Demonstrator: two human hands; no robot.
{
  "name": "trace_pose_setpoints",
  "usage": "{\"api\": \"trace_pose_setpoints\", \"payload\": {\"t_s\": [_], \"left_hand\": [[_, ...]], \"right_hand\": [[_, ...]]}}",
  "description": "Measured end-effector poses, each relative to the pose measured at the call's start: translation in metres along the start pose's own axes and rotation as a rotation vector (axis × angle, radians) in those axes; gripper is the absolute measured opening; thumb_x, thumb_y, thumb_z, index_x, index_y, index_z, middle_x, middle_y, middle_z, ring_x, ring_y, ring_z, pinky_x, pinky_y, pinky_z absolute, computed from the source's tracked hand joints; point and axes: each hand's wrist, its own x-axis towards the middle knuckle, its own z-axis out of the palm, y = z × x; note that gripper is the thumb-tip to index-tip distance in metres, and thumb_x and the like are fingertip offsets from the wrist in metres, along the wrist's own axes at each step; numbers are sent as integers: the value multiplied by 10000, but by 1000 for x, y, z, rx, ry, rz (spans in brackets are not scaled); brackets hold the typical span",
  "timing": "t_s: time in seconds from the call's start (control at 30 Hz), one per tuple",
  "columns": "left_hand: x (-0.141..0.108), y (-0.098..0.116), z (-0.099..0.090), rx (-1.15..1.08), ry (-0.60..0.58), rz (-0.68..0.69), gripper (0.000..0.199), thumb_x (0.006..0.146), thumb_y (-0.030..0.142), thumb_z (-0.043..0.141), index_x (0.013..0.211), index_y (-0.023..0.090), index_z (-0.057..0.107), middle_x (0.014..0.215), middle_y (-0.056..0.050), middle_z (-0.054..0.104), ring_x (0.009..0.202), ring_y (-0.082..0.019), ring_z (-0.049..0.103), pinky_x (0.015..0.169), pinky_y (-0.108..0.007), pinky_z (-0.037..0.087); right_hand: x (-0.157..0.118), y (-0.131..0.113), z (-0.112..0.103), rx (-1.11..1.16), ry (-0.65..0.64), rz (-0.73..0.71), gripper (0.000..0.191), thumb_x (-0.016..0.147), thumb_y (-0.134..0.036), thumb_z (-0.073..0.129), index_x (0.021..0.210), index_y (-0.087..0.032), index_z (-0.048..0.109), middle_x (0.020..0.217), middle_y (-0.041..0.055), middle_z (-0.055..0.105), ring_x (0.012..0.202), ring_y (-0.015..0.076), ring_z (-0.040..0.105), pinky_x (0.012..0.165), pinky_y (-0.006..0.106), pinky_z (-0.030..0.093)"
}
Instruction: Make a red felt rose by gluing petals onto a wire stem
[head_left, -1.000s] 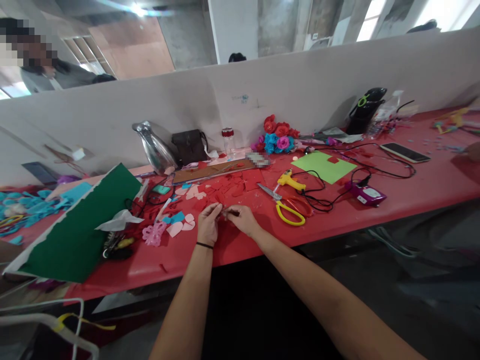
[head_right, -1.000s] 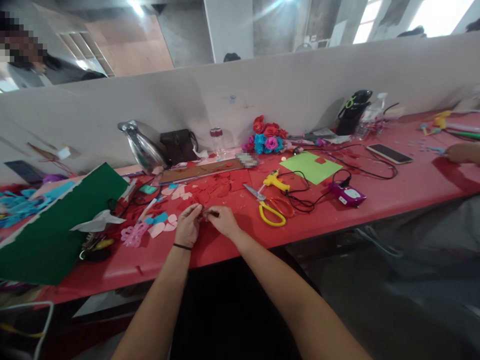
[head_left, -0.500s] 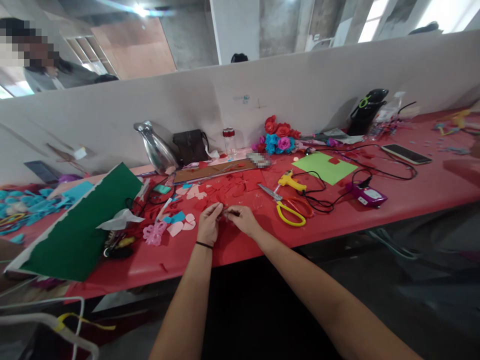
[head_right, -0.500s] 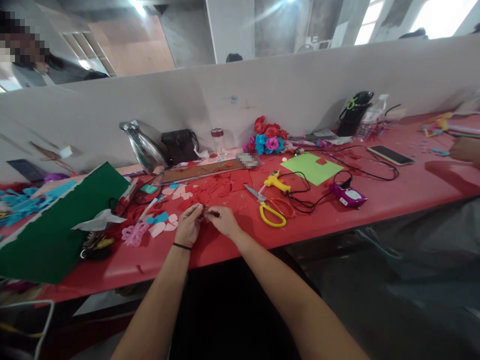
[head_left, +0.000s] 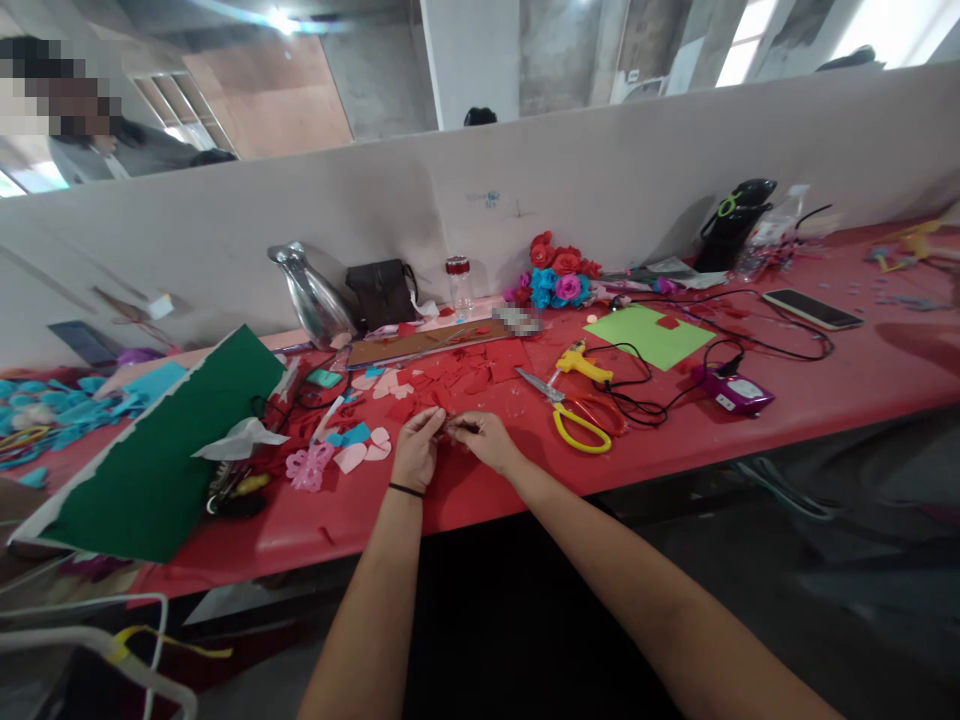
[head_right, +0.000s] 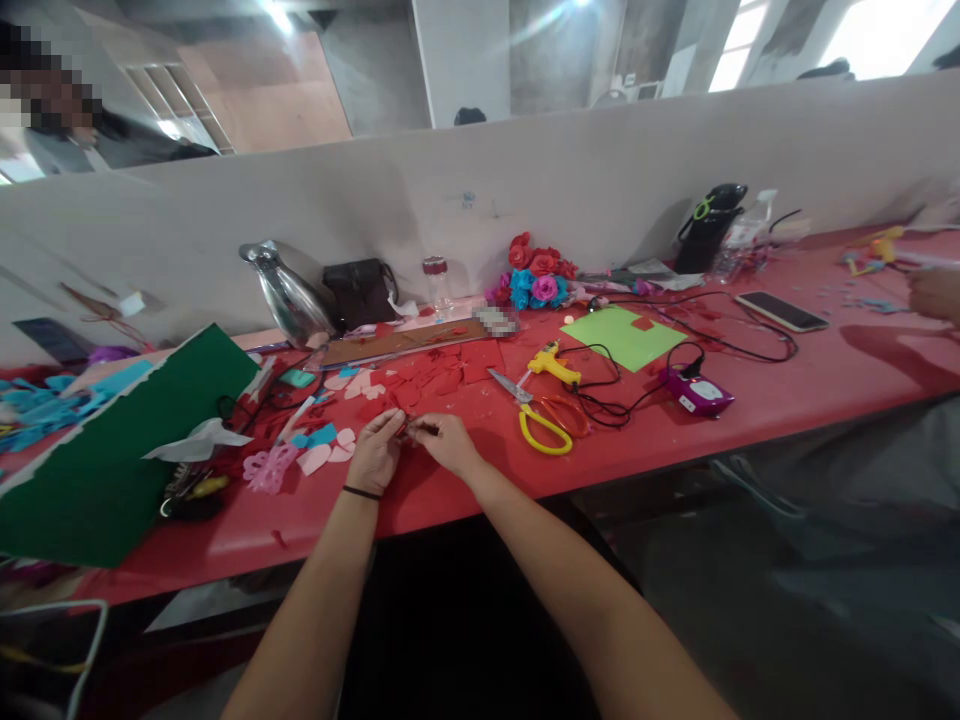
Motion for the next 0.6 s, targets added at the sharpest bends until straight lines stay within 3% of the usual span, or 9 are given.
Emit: {"api": "trace_pose_setpoints", "payload": {"t_s": [0.6], "left_hand": [[0, 1, -4, 43, -41, -27, 215, 499, 233, 819, 601, 142, 653, 573, 29, 602, 514, -68, 536, 486, -179, 427]], "right_hand": [[-1, -2, 0, 23, -46, 26, 148, 736, -265, 583, 769, -165, 688, 702, 17, 663, 638, 130, 574, 659, 258, 467]]}}
